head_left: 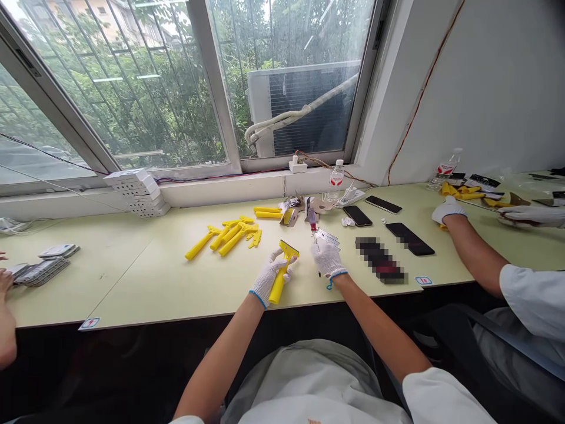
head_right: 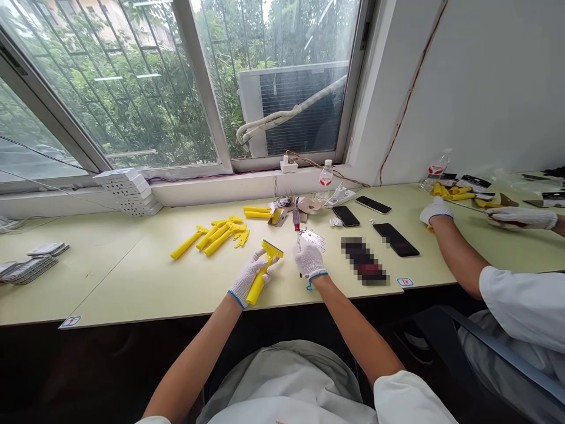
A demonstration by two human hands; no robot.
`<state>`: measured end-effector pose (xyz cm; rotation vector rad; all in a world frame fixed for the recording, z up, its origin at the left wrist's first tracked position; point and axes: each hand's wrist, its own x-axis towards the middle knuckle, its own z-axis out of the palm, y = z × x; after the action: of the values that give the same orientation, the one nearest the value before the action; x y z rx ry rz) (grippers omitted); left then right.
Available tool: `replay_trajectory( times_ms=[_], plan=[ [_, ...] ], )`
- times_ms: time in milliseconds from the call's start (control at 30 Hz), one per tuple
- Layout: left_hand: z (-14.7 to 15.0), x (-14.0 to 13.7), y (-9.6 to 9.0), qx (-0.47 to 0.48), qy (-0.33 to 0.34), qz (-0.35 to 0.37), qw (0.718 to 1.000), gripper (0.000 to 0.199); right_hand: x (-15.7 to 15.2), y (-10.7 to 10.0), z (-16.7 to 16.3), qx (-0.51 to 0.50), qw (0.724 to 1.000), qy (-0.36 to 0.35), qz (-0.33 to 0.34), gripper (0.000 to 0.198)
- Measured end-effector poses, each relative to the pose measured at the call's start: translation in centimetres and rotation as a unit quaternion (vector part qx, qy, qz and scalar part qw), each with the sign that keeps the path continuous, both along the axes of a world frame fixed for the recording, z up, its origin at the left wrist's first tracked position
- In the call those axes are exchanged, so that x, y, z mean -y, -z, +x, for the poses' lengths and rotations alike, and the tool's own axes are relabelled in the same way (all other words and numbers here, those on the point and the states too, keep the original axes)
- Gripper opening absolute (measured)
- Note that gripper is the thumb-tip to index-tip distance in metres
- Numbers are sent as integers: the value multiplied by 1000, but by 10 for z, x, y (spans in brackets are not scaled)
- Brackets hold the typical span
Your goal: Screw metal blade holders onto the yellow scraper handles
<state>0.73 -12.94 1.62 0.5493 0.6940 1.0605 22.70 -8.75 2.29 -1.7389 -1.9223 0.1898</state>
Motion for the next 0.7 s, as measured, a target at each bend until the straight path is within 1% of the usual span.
replay_trajectory(
  times_ms=[100, 233, 533, 700],
  plan=[
    [0, 1, -1, -4, 2, 1, 1000, 83, 6, -2, 2, -23, 1000, 1, 16, 41],
    [0, 0, -2, -1, -1, -8, 1000, 85, 13, 0, 4, -54, 998, -4, 26, 31],
    [-1, 0, -3, -4, 7, -5, 1000, 85, 5, 1, 19, -126, 990, -43, 37, 40],
    [0, 0, -2, -9, 6, -2, 1000, 85, 7, 3, 20, -168, 983, -63, 44, 39]
  ],
)
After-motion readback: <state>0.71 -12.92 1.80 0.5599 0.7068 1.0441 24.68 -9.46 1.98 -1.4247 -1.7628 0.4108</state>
